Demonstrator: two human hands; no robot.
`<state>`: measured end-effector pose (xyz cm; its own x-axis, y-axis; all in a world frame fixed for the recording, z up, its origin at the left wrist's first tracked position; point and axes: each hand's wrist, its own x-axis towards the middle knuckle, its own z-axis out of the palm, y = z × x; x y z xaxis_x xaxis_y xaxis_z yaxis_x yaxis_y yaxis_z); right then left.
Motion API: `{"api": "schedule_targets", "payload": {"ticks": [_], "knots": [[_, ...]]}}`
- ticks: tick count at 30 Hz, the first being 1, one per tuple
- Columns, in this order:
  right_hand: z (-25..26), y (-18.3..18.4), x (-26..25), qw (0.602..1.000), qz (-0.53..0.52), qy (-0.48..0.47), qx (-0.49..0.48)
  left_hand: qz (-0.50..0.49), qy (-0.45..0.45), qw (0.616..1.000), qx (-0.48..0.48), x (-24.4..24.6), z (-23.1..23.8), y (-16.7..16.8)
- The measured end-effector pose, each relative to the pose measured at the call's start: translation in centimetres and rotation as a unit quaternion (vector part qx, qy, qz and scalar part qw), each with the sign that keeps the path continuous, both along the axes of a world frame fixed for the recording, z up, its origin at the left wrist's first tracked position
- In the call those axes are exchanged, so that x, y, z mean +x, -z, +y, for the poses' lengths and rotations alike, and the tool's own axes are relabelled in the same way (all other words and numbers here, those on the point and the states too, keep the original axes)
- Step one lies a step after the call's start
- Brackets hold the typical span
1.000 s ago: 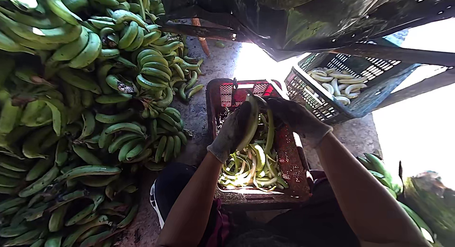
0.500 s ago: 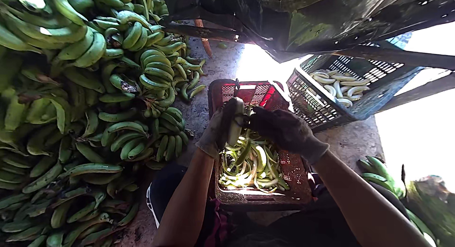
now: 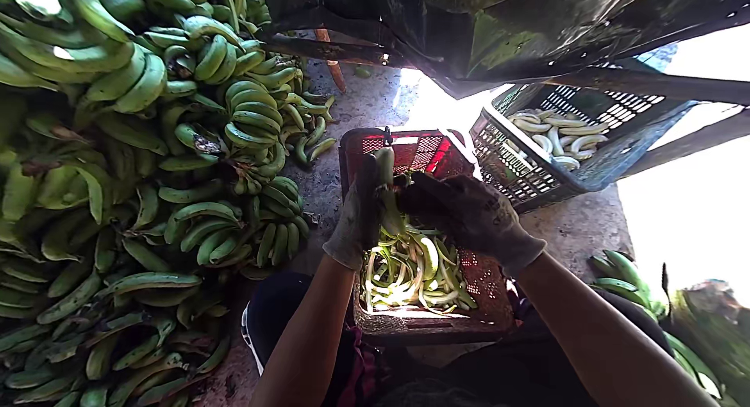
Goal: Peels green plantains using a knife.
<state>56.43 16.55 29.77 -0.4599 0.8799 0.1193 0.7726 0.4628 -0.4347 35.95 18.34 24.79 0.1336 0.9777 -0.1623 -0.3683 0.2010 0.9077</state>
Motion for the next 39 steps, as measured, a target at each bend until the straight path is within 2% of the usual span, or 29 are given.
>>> {"api": "schedule_targets", "payload": {"ticks": [2, 4, 5, 7, 10, 13, 15, 19, 22, 24, 25, 27, 29, 31, 33, 34, 35, 36, 37, 38, 39], "knots": [[0.3, -0.2, -0.3, 0.994, 0.044, 0.085, -0.049, 0.084, 0.021, 0.995, 0.056, 0.2, -1.0, 0.1], [2.7, 1.8, 1.3, 0.985, 0.084, 0.131, -0.070, 0.146, 0.062, 0.983, 0.092, 0.4, -1.4, 0.0], [3.9, 2.7, 2.5, 0.980, 0.104, 0.139, -0.099, 0.141, 0.080, 0.983, 0.086, 0.5, -1.4, 0.0], [4.7, 3.5, 4.0, 0.976, 0.124, 0.124, -0.128, 0.033, 0.076, 0.995, 0.051, 0.3, -0.7, 0.6], [3.2, 3.6, 4.4, 0.995, 0.093, 0.003, -0.029, -0.120, 0.041, 0.992, 0.009, -1.3, 0.7, 1.4], [2.3, 4.9, 3.6, 0.988, 0.069, -0.109, 0.088, -0.158, 0.044, 0.986, -0.021, -1.9, 0.9, 1.2], [2.3, 4.9, 3.1, 0.987, 0.054, -0.117, 0.095, -0.107, 0.043, 0.993, -0.005, -1.3, 0.3, 1.3], [3.9, 4.6, 3.8, 0.995, 0.067, -0.041, 0.064, 0.100, 0.030, 0.992, 0.071, -0.4, -1.6, 0.1], [6.3, 4.2, 5.1, 0.993, 0.111, 0.049, -0.017, 0.122, 0.059, 0.986, 0.094, -0.6, -2.0, 0.2], [7.7, 4.6, 6.3, 0.966, 0.207, 0.116, -0.106, 0.146, 0.048, 0.985, 0.082, -1.0, -1.8, 0.8], [7.9, 4.7, 6.3, 0.937, 0.277, 0.148, -0.152, 0.169, 0.033, 0.982, 0.073, -1.1, -1.6, 1.1], [6.7, 4.0, 4.8, 0.898, 0.351, 0.169, -0.206, 0.208, 0.005, 0.976, 0.057, -0.5, -1.1, 1.9], [5.1, 4.0, 2.5, 0.933, 0.285, 0.130, -0.176, 0.172, 0.045, 0.983, 0.049, 0.8, -1.2, 2.4], [4.4, 5.0, 0.9, 0.970, 0.153, 0.104, -0.160, 0.133, 0.066, 0.988, 0.030, 3.1, -1.4, 3.0], [5.2, 6.1, 2.0, 0.976, 0.069, 0.108, -0.176, 0.148, 0.109, 0.983, 0.023, 4.6, -0.6, 4.3], [5.7, 6.0, 3.4, 0.980, 0.045, 0.116, -0.157, 0.181, 0.136, 0.974, 0.031, 5.1, 0.2, 5.2], [6.3, 5.5, 5.4, 0.986, 0.022, 0.124, -0.107, 0.254, 0.164, 0.952, 0.056, 5.7, 0.9, 6.1], [6.5, 4.7, 7.5, 0.990, 0.002, 0.140, -0.026, 0.347, 0.203, 0.911, 0.092, 6.5, 1.2, 7.0], [6.0, 3.2, 9.0, 0.983, -0.009, 0.174, 0.059, 0.434, 0.262, 0.853, 0.127, 7.5, 1.1, 8.0], [4.3, 0.1, 9.3, 0.969, -0.023, 0.223, 0.105, 0.506, 0.332, 0.781, 0.153, 8.6, 0.8, 9.3], [1.9, -6.5, 7.9, 0.955, -0.043, 0.292, -0.035, 0.579, 0.406, 0.688, 0.160, 9.8, 0.2, 10.6]]}}
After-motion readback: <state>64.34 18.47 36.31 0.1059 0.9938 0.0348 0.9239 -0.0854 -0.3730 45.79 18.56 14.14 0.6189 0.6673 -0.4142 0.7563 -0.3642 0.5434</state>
